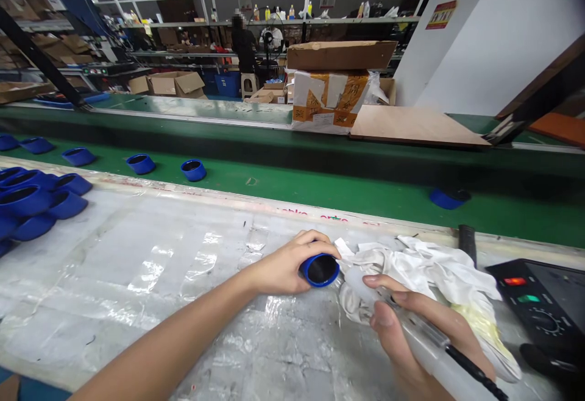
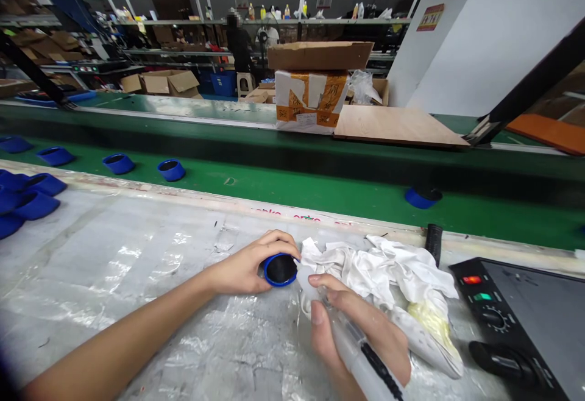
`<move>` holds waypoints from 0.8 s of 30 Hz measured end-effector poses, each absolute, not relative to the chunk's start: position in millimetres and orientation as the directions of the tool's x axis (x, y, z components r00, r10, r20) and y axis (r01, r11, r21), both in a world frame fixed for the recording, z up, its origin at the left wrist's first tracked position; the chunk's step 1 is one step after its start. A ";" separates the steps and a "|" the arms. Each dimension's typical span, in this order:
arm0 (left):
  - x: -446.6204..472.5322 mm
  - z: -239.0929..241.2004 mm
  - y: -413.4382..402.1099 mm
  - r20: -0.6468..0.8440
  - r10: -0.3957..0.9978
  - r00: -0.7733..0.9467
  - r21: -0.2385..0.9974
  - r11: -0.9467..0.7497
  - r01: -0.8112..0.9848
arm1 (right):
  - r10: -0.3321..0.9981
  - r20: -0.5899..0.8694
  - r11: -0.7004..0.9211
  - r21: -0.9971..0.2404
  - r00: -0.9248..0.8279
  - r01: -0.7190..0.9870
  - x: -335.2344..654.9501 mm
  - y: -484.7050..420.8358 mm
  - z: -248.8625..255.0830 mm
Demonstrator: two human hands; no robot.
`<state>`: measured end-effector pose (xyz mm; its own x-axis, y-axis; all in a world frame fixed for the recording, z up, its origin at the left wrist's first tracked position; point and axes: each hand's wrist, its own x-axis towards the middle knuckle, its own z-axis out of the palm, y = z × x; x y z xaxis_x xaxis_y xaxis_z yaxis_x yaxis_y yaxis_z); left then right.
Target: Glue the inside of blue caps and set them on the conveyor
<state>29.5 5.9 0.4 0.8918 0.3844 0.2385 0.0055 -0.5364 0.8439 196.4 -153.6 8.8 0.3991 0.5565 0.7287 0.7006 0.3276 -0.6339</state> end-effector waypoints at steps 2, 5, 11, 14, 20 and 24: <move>30.1 0.5 5.7 0.231 0.390 0.891 0.845 -0.534 0.014 | 0.570 0.710 0.305 -0.651 0.414 0.695 197.2 -154.6 11.1; 30.2 1.1 5.2 0.221 0.393 0.893 0.845 -0.535 0.026 | 0.590 0.673 0.270 -0.686 0.447 0.676 196.9 -155.8 15.5; 29.2 2.4 5.0 0.212 0.397 0.893 0.851 -0.524 0.031 | 0.639 0.627 0.190 -0.689 0.445 0.699 196.7 -160.2 24.9; 29.3 2.2 5.4 0.213 0.392 0.895 0.850 -0.526 0.028 | 0.665 0.613 0.161 -0.675 0.426 0.720 198.3 -162.1 27.0; 29.9 2.8 5.2 0.211 0.394 0.895 0.851 -0.524 0.030 | 0.666 0.623 0.201 -0.679 0.410 0.706 199.0 -162.3 27.5; 29.5 1.8 5.4 0.204 0.400 0.893 0.849 -0.527 0.042 | 0.674 0.615 0.173 -0.671 0.409 0.721 196.8 -162.9 30.1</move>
